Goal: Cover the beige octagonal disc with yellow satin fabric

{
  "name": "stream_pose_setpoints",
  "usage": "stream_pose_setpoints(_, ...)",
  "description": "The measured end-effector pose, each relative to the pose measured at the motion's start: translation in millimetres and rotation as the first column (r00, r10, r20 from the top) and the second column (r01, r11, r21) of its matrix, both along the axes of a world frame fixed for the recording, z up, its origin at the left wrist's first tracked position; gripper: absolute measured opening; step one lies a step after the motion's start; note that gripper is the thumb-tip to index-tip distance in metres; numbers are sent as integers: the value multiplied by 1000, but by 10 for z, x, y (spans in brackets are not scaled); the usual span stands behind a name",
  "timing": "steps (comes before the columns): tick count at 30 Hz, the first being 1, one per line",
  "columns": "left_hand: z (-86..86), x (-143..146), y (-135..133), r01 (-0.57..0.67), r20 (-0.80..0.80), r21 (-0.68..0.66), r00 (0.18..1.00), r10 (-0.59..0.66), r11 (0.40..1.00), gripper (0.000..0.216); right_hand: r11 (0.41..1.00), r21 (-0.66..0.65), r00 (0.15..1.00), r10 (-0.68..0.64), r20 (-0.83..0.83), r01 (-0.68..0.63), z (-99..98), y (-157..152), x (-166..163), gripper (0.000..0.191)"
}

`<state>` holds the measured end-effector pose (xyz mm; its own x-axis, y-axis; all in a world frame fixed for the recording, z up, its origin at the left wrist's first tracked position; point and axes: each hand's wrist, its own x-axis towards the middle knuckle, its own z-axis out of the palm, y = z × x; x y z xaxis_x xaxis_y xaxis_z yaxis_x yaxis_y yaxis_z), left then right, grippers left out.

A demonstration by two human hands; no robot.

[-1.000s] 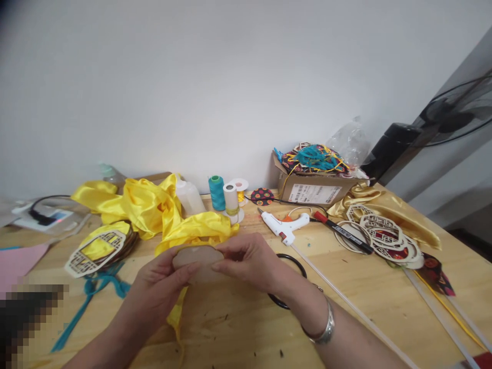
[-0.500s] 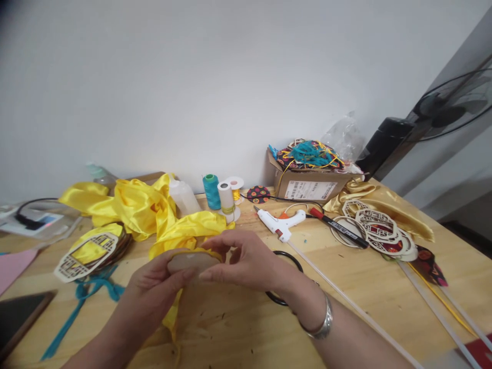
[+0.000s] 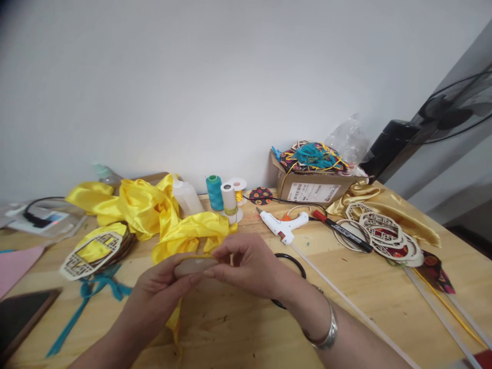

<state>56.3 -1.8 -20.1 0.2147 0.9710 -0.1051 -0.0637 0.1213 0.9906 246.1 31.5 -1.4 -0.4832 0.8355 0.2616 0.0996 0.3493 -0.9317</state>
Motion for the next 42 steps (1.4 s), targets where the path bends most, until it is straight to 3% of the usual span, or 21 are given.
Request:
stream_pose_setpoints(8, 16, 21, -5, -24, 81, -84, 996, 31, 996, 20, 996, 78, 996, -58, 62, 53, 16, -15, -11, 13)
stream_pose_setpoints(16, 16, 41, -1, -25, 142, -190, 989, 52, 981, 24, 998, -1, 994, -63, 92, 63, -29, -14, -35, 16)
stream_pose_setpoints(21, 23, 20, -3, 19, 180, -233, 983, 24, 972, 20, 995, -44, 993, -84, 85, 88, -36, -15, -46, 17)
stream_pose_setpoints(27, 10, -4, 33, 122, 334, -315, 943, -10, 941, 25, 998, -41, 995, -53, 80, 57, -50, -19, -42, 16)
stream_pose_setpoints(31, 23, 0, 42, 204, 450, -377, 893, -14, 903, 35, 998, -39, 997, -55, 59, 57, -42, -29, -42, 14)
stream_pose_setpoints(34, 18, -25, 49, 315, 595, -320, 801, -69, 893, 48, 996, -76, 999, -43, -7, 42, -10, -40, -41, 10)
stream_pose_setpoints(38, 39, -54, 76, 458, 759, -341, 650, -47, 821, 79, 977, -201, 989, 38, -142, -67, 33, -68, -20, 8)
stream_pose_setpoints(42, 80, -15, 62, 513, 782, -363, 621, -45, 778, 83, 950, -241, 962, 140, -233, -197, 36, -82, -1, 6)
